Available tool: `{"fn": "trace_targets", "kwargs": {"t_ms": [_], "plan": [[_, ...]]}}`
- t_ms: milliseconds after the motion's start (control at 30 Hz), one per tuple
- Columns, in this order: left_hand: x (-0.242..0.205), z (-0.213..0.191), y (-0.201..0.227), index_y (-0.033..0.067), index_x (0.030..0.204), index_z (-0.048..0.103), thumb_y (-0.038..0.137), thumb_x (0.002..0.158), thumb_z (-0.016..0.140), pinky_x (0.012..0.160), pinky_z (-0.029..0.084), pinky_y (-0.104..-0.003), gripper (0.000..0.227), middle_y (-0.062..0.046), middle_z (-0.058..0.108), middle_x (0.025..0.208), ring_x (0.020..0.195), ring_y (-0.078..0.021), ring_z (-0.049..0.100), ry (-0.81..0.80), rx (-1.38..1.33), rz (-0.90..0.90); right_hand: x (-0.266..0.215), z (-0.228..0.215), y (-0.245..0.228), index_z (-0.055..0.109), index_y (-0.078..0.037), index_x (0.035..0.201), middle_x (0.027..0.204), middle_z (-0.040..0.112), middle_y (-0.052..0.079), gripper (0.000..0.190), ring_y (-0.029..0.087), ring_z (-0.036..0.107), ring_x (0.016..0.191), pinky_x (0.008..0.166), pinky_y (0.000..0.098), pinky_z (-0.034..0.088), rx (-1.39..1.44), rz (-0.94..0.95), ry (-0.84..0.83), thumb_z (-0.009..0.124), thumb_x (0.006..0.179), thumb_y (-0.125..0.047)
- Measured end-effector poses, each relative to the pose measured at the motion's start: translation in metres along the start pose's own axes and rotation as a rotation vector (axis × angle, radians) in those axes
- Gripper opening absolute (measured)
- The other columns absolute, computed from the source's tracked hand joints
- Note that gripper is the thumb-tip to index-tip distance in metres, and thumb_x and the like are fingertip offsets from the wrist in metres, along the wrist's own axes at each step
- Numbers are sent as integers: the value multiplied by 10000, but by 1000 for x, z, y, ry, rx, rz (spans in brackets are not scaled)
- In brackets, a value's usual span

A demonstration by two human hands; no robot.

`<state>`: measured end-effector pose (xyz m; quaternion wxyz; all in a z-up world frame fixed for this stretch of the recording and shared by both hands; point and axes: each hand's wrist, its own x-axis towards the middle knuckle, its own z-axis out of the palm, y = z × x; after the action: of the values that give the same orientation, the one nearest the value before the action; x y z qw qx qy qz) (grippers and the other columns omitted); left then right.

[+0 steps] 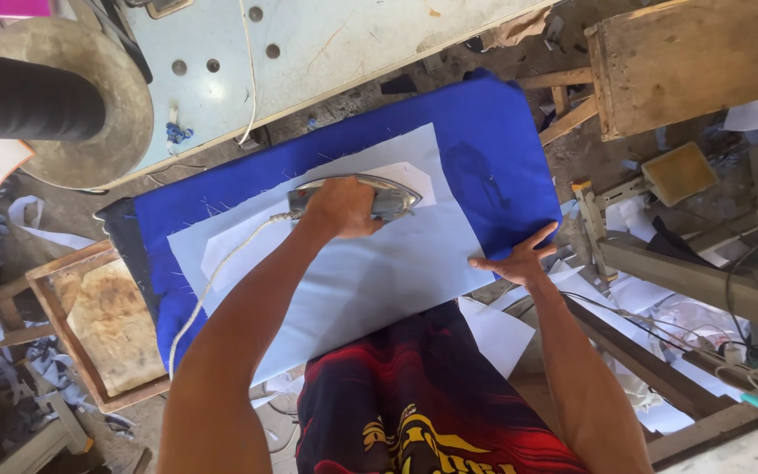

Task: The person irons a piece of white fabric placed on a blue ironing board using a silver electric iron. They move the iron back and forth across the fabric while holding it steady with their other hand.

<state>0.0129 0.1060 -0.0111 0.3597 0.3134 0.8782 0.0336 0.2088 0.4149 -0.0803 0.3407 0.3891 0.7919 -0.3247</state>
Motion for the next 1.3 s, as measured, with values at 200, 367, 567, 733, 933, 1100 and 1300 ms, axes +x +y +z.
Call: {"fn": "trace_targets", "kwargs": {"t_ms": [200,367,567,733,933,1100,1300], "plan": [[37,-5,40,121,949,787,500,820,654,845,618,-506,422,-129,792,960,980,-334,772,96,8,73,-12,-2,-11,-418,-22,1469,1518,-282,424,1854,601,158,1490,1193,552,344,18,35,29,972,443,-696],[56,-12,69,96,1032,783,458,800,665,880,606,-533,446,-148,784,1043,1040,-361,754,117,-118,24,-11,-2,-12,-398,-21,1477,1551,-204,433,1830,605,206,1475,1147,569,413,12,33,40,971,457,-681],[51,5,60,95,1009,791,425,790,684,858,613,-548,410,-149,787,1008,1009,-368,761,191,-204,15,6,5,3,-419,-75,1465,1535,-164,476,1841,666,312,1384,1004,603,515,47,36,44,1007,445,-637],[16,21,27,101,940,802,434,774,715,782,629,-524,382,-157,784,943,925,-373,773,262,-191,40,-5,5,1,-394,-49,1477,1520,-174,490,1787,688,370,1337,969,610,541,7,0,64,986,503,-632],[-47,44,-35,103,957,813,485,808,711,806,623,-530,423,-178,782,959,959,-403,764,279,-131,-23,-33,-11,-29,-336,-149,1521,1612,3,423,1634,627,198,1476,1111,771,291,-163,132,77,792,549,-822],[-103,53,-77,144,965,763,474,846,628,763,555,-524,376,-137,768,1019,961,-400,711,120,-112,-95,-11,20,-30,100,-43,1635,1638,26,294,1249,478,137,1539,1238,522,220,-86,-144,570,694,833,-795],[-156,61,-113,126,1123,765,560,866,649,938,576,-559,518,-206,770,1094,1086,-421,727,105,-197,-201,4,105,-124,143,-67,1670,1665,4,273,1102,509,178,1549,1225,727,155,-195,-783,500,777,959,-622]]}}
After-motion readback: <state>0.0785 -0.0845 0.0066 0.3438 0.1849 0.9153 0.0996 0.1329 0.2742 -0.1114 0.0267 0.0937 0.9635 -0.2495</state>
